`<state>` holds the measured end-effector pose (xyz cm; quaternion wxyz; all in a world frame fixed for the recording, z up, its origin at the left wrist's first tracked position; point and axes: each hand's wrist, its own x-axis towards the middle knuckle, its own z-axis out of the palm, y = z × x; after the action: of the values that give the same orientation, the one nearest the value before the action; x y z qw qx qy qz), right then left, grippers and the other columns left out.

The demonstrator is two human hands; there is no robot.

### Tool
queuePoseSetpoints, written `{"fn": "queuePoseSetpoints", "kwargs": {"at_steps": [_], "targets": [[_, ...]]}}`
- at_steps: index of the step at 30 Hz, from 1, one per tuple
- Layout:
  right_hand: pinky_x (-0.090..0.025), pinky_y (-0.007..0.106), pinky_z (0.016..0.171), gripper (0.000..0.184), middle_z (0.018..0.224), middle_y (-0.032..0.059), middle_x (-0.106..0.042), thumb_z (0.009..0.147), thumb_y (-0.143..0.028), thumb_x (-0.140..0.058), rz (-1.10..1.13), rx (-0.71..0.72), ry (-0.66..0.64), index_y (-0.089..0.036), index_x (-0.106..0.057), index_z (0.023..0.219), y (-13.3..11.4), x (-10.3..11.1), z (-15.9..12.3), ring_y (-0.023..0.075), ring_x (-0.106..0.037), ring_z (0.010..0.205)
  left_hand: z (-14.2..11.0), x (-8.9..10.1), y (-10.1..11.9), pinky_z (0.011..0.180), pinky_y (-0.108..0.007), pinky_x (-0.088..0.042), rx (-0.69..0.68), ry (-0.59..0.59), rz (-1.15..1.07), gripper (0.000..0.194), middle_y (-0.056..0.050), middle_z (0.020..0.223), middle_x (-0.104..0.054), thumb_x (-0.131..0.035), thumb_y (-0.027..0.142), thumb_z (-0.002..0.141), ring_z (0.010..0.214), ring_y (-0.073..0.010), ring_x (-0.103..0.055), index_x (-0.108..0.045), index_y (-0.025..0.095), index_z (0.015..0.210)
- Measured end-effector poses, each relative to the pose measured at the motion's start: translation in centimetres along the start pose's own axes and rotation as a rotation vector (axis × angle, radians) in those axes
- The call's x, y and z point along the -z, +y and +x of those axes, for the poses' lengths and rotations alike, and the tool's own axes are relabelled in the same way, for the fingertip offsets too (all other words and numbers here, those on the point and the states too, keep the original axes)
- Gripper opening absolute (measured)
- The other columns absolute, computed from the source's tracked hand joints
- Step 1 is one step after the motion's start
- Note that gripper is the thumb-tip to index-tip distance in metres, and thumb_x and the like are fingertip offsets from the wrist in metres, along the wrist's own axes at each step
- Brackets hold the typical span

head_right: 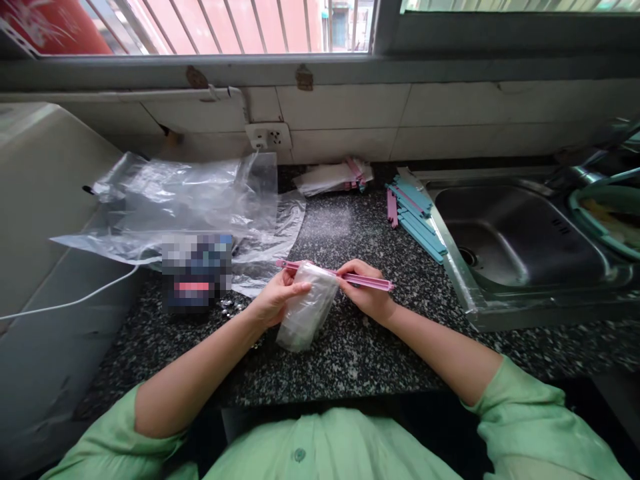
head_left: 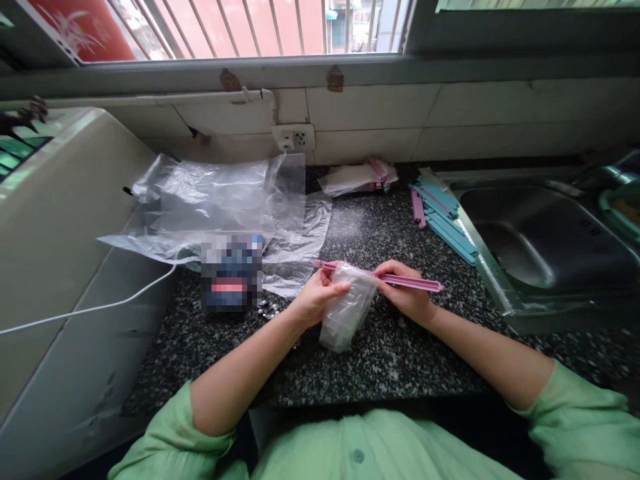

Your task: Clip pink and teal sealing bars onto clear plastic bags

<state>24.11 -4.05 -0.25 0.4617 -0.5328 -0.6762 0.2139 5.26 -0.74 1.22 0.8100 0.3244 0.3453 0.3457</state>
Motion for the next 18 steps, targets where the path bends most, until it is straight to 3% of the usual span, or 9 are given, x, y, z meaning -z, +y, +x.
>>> {"fn": "queuePoseSetpoints", "kwargs": {"at_steps": [10, 18], "targets": [[-0.05, 0.029, 0.062, 0.017, 0.073, 0.0023, -0.065, 0.076, -0.038, -0.061, 0.031, -0.08, 0.006, -0.021, -0.06, 0.076, -0.39, -0.01, -0.15, 0.0156, -0.06, 0.065, 0.41, 0.45, 0.5, 0.058, -0.022, -0.044, -0.07, 0.151, 0.018, 0.052, 0.0, 0.07, -0.064, -0.082, 0.023, 0.043, 0.058, -0.0111, -0.057, -0.059, 0.014, 0.089], [-0.049, 0.028, 0.055, 0.02, 0.069, 0.0018, -0.063, 0.076, -0.041, -0.06, -0.012, -0.142, 0.087, -0.02, -0.058, 0.075, 0.31, 0.17, 0.37, 0.0152, -0.059, 0.06, 0.37, 0.37, -0.15, 0.061, -0.023, -0.046, -0.105, 0.142, 0.032, 0.061, 0.001, 0.07, -0.064, -0.083, 0.022, 0.042, 0.059, -0.0116, -0.058, -0.052, 0.018, 0.094]]}}
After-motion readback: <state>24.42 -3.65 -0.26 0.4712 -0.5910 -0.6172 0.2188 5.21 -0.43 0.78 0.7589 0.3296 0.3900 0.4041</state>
